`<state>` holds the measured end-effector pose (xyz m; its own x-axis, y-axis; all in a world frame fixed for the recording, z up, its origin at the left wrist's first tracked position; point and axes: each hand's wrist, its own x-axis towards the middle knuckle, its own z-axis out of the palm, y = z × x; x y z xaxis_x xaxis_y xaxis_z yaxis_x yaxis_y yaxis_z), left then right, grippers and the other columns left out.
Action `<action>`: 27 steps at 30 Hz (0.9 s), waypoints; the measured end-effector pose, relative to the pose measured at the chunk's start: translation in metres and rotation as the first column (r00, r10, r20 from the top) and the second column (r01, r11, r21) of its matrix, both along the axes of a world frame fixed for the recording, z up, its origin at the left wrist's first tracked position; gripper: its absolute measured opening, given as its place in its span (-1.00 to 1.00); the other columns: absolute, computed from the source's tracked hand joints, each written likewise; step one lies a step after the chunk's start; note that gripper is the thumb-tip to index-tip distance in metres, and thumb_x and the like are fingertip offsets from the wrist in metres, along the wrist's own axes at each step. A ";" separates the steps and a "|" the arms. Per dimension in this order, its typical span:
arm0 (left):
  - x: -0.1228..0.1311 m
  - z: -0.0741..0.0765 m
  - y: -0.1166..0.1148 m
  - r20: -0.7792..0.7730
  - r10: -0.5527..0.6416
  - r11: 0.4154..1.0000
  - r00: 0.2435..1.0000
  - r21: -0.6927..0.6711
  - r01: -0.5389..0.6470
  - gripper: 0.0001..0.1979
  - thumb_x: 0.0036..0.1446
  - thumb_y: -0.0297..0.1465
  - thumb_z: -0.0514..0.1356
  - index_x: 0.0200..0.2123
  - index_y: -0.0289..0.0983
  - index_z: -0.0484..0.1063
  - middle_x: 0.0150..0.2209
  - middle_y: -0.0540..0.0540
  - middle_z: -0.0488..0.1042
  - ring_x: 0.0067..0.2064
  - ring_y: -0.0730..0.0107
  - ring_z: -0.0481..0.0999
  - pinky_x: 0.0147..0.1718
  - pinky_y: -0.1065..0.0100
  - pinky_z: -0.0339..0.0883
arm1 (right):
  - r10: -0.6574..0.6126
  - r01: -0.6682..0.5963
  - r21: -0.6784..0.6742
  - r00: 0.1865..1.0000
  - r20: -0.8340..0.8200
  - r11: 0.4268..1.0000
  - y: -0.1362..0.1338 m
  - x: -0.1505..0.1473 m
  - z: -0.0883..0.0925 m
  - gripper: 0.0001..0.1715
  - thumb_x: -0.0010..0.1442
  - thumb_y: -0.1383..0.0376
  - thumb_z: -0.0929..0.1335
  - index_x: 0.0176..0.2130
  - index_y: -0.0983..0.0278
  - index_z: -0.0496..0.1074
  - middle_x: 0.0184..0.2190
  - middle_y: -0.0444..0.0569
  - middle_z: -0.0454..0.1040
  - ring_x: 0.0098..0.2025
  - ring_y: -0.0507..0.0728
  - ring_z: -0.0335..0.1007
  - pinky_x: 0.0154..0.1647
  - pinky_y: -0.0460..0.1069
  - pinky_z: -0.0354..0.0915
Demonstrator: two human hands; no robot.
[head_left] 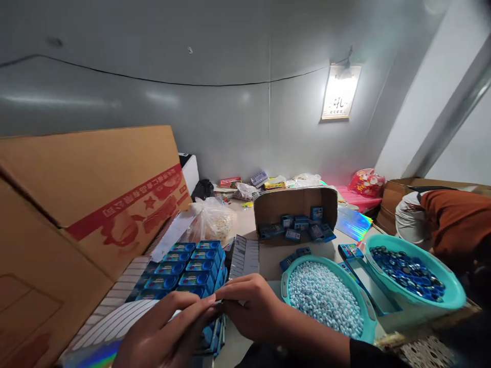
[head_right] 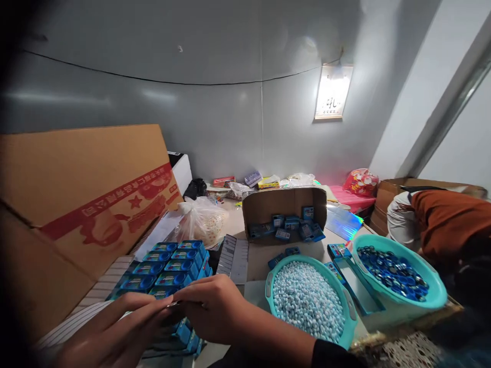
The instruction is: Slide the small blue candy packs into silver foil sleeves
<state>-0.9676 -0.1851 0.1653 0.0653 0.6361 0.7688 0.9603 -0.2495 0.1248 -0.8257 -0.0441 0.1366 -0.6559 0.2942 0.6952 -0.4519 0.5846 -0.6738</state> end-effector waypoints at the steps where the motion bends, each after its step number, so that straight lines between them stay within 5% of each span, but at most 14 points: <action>1: 0.004 0.001 -0.003 -0.005 0.031 1.000 1.000 0.005 -0.031 -0.82 0.39 -0.35 0.17 -0.02 -0.15 0.54 -0.31 0.04 0.53 -0.30 0.57 0.56 -0.27 0.59 0.43 | 0.017 -0.017 -0.019 1.000 -0.011 1.000 -0.001 -0.002 0.000 -0.75 0.27 0.46 0.34 -0.25 0.40 0.65 -0.47 0.03 0.59 -0.48 0.02 0.43 -0.44 -0.14 0.29; 7: 0.012 0.002 -0.018 -0.093 0.163 0.986 0.982 0.036 -0.160 -0.81 0.37 -0.49 0.16 -0.05 -0.18 0.54 -0.23 0.00 0.58 -0.18 0.48 0.54 -0.13 0.43 0.40 | 0.042 -0.047 -0.096 0.998 -0.055 0.994 -0.005 -0.009 -0.001 -0.72 0.20 0.52 0.37 -0.21 0.32 0.68 -0.41 0.02 0.65 -0.42 0.03 0.55 -0.35 -0.16 0.39; 12: -0.003 -0.007 -0.019 -0.237 0.120 0.991 0.964 0.082 -0.103 -0.61 0.32 -0.57 0.18 0.17 -0.23 0.47 -0.08 -0.09 0.58 0.01 0.38 0.53 0.06 0.39 0.39 | 0.078 -0.077 -0.158 0.997 0.001 0.985 -0.005 -0.011 -0.001 -0.68 0.22 0.51 0.37 -0.14 0.27 0.68 -0.35 0.02 0.67 -0.37 0.06 0.60 -0.32 -0.14 0.45; 17: -0.009 -0.014 -0.015 -0.318 0.116 0.983 0.941 0.170 -0.064 -0.51 0.30 -0.62 0.14 0.25 -0.23 0.42 -0.11 -0.12 0.60 -0.01 0.33 0.59 0.08 0.36 0.44 | 0.037 -0.040 -0.186 0.999 -0.019 0.982 -0.007 -0.014 -0.006 -0.73 0.26 0.45 0.40 -0.12 0.26 0.68 -0.34 0.03 0.68 -0.36 0.08 0.61 -0.30 -0.11 0.46; 21: -0.015 -0.021 -0.009 -0.278 0.105 0.985 0.955 0.164 -0.061 -0.53 0.27 -0.60 0.20 0.19 -0.12 0.46 -0.11 -0.06 0.61 -0.01 0.30 0.61 0.03 0.32 0.52 | -0.066 0.063 -0.187 0.998 -0.013 0.980 -0.006 -0.014 -0.011 -0.76 0.26 0.43 0.41 -0.14 0.26 0.69 -0.36 0.03 0.67 -0.36 0.08 0.59 -0.33 -0.13 0.44; 27: -0.016 -0.030 0.009 -0.146 0.064 0.990 0.987 0.135 -0.044 -0.49 0.24 -0.57 0.29 0.25 -0.29 0.37 -0.06 -0.19 0.51 0.01 0.26 0.53 0.00 0.27 0.50 | -0.083 0.086 -0.130 0.996 0.029 0.988 -0.002 -0.013 -0.012 -0.65 0.23 0.48 0.34 -0.12 0.23 0.68 -0.32 0.03 0.66 -0.34 0.07 0.59 -0.29 -0.11 0.47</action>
